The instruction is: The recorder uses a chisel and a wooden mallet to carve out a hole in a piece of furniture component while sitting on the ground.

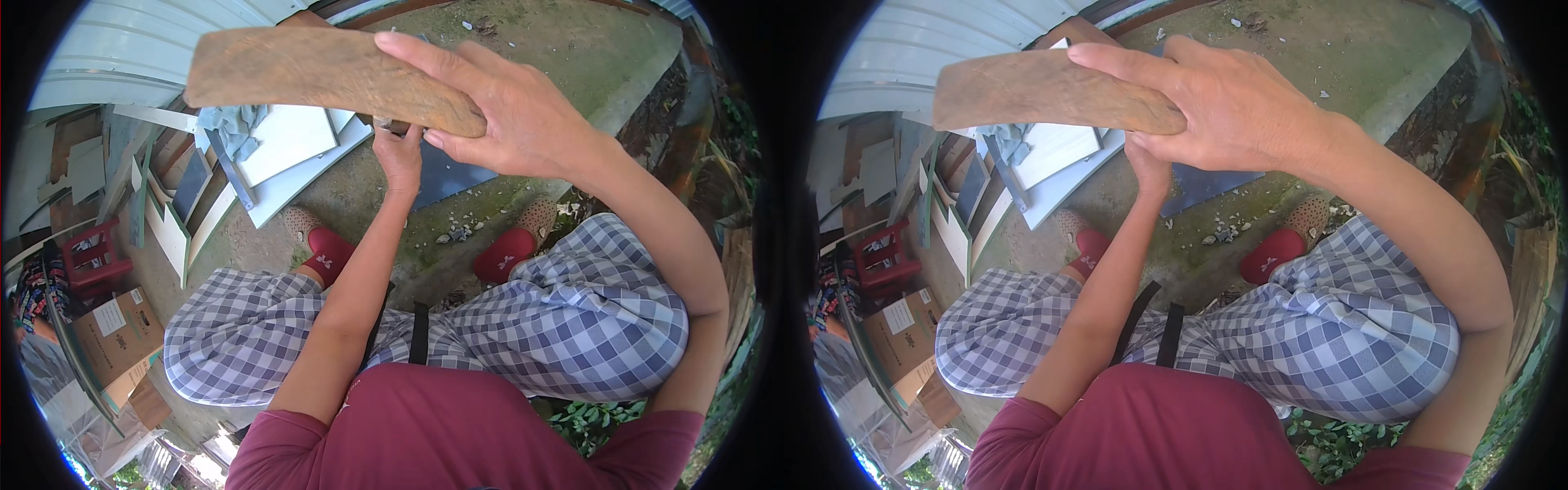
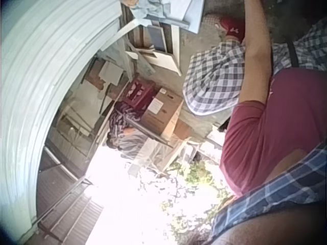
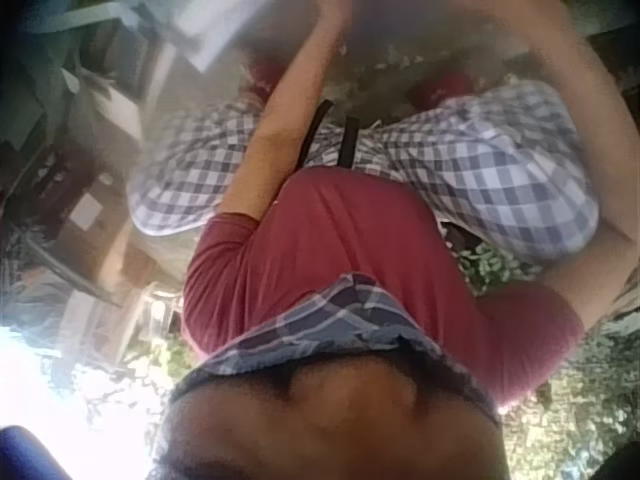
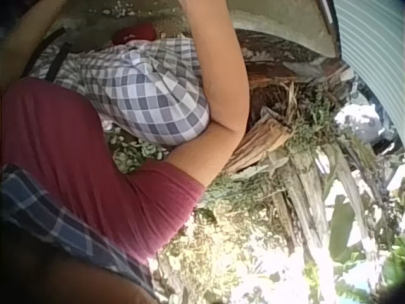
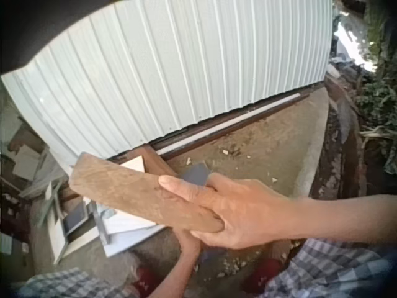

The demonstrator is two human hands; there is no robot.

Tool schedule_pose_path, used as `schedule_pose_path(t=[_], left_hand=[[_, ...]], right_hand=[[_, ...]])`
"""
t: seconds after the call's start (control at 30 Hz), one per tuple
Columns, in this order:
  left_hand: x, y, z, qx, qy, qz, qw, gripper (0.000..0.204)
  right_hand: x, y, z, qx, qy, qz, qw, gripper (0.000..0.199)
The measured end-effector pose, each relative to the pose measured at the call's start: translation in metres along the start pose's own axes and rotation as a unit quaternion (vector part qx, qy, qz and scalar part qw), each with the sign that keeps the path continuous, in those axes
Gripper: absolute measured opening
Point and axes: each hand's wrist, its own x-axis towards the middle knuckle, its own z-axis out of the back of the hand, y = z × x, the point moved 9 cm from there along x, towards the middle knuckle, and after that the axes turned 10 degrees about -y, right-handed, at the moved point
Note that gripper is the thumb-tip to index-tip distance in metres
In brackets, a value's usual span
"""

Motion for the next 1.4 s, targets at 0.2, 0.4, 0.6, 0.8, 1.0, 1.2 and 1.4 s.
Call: schedule_pose_path(t=[0.2, 0.4, 0.6, 0.8, 1.0, 1.2, 1.4], left_hand=[[-0.005, 0.027, -0.005, -0.007, 0.031, 0.046, 0.998, 0.027], [-0.007, 0.021, 0.000, 0.005, 0.024, 0.014, 1.000, 0.027], [0.009, 0.029, 0.010, -0.007, 0.005, 0.071, 0.997, 0.027], [0.017, 0.013, 0.009, -0.045, 0.014, 0.067, 0.997, 0.027], [0.009, 0.011, 0.005, -0.044, 0.023, 0.062, 0.997, 0.025], [-0.003, 0.011, -0.004, -0.055, 0.029, 0.063, 0.996, 0.024], [-0.009, 0.010, -0.006, -0.044, 0.062, 0.055, 0.996, 0.024]], right_hand=[[-0.036, -0.041, -0.052, -0.110, 0.233, -0.097, 0.961, 0.083], [-0.014, -0.015, -0.026, 0.010, 0.076, -0.059, 0.995, 0.072], [-0.033, -0.050, -0.049, -0.096, 0.256, -0.141, 0.952, 0.078], [-0.010, -0.061, -0.006, -0.011, 0.045, -0.137, 0.990, 0.074], [-0.026, -0.077, -0.014, 0.030, 0.105, -0.234, 0.966, 0.078], [-0.030, -0.081, -0.007, 0.008, 0.058, -0.202, 0.978, 0.076], [-0.037, -0.080, -0.014, 0.002, 0.114, -0.255, 0.960, 0.077]])
